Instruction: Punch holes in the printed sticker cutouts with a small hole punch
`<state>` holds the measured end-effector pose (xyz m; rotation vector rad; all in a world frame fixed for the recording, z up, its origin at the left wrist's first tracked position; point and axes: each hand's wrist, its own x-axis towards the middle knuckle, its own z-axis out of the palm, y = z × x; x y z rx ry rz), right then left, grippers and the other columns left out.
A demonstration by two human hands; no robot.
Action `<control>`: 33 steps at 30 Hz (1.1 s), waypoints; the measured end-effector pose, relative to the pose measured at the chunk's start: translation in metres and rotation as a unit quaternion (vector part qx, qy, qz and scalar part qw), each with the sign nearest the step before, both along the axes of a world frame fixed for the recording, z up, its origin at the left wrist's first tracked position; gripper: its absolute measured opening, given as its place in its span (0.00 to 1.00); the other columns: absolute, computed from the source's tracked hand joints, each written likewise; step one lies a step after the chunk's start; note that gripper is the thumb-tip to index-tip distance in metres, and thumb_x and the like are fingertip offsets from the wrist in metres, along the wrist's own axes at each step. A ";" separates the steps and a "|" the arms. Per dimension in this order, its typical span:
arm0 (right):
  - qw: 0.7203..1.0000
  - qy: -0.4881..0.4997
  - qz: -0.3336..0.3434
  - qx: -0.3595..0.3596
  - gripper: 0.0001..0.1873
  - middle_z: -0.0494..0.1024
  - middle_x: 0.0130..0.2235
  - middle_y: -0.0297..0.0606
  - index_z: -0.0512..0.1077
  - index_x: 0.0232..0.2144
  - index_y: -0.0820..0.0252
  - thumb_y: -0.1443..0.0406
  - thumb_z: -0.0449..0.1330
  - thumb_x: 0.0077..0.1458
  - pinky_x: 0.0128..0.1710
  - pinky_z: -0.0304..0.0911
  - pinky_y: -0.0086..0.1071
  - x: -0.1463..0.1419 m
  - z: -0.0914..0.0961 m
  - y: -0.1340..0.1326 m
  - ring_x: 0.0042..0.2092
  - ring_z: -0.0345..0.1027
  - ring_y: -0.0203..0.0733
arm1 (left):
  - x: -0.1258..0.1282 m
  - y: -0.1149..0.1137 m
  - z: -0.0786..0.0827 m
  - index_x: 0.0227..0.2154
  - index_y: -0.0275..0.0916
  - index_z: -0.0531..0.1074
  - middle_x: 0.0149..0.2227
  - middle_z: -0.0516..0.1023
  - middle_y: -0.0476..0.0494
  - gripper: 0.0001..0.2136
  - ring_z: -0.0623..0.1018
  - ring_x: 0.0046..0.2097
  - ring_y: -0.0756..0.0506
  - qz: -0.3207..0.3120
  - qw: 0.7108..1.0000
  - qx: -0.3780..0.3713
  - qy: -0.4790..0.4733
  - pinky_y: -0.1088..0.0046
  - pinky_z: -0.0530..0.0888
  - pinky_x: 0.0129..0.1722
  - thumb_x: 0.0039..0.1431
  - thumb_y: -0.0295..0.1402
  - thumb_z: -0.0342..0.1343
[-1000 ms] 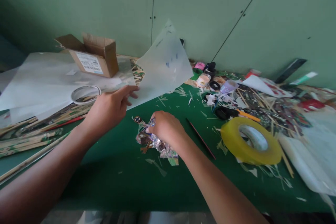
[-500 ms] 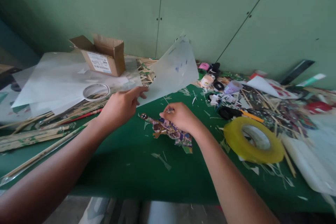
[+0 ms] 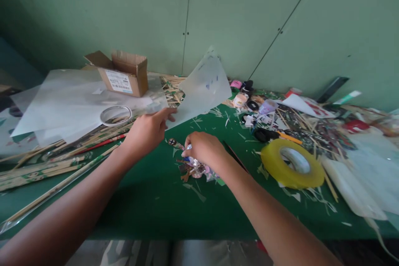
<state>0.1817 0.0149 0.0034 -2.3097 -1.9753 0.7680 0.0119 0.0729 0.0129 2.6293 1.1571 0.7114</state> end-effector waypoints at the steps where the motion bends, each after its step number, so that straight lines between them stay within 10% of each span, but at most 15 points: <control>1: 1.000 -0.005 -0.010 -0.014 0.07 0.82 0.36 0.41 0.78 0.33 0.55 0.62 0.64 0.50 0.26 0.57 0.34 -0.006 0.004 0.000 0.30 0.72 0.43 | 0.000 0.000 0.000 0.56 0.40 0.70 0.44 0.83 0.46 0.27 0.83 0.38 0.41 -0.001 1.000 0.000 0.000 0.67 0.74 0.32 0.54 0.18 0.45; 19: 0.985 0.163 -0.045 -0.038 0.08 0.65 0.18 0.29 0.70 0.17 0.58 0.70 0.60 0.46 0.24 0.51 0.31 0.002 -0.001 0.006 0.22 0.55 0.33 | 0.000 -0.001 -0.002 0.56 0.40 0.70 0.45 0.83 0.45 0.24 0.83 0.40 0.40 -0.004 1.000 -0.008 -0.004 0.66 0.76 0.35 0.57 0.20 0.45; 27: 0.950 0.307 -0.049 -0.003 0.11 0.75 0.27 0.35 0.73 0.24 0.57 0.56 0.66 0.42 0.30 0.59 0.32 0.034 0.057 -0.057 0.28 0.65 0.38 | 0.006 -0.010 0.000 0.55 0.40 0.72 0.48 0.82 0.41 0.20 0.82 0.44 0.40 -0.025 0.999 -0.004 0.029 0.65 0.77 0.40 0.63 0.24 0.45; 33: 0.952 0.274 -0.068 0.120 0.10 0.75 0.25 0.35 0.74 0.23 0.53 0.54 0.65 0.42 0.27 0.60 0.34 0.059 0.090 -0.071 0.26 0.66 0.40 | 0.018 -0.034 -0.012 0.48 0.42 0.76 0.38 0.83 0.42 0.13 0.82 0.38 0.41 -0.202 0.962 0.009 0.185 0.70 0.73 0.30 0.64 0.30 0.51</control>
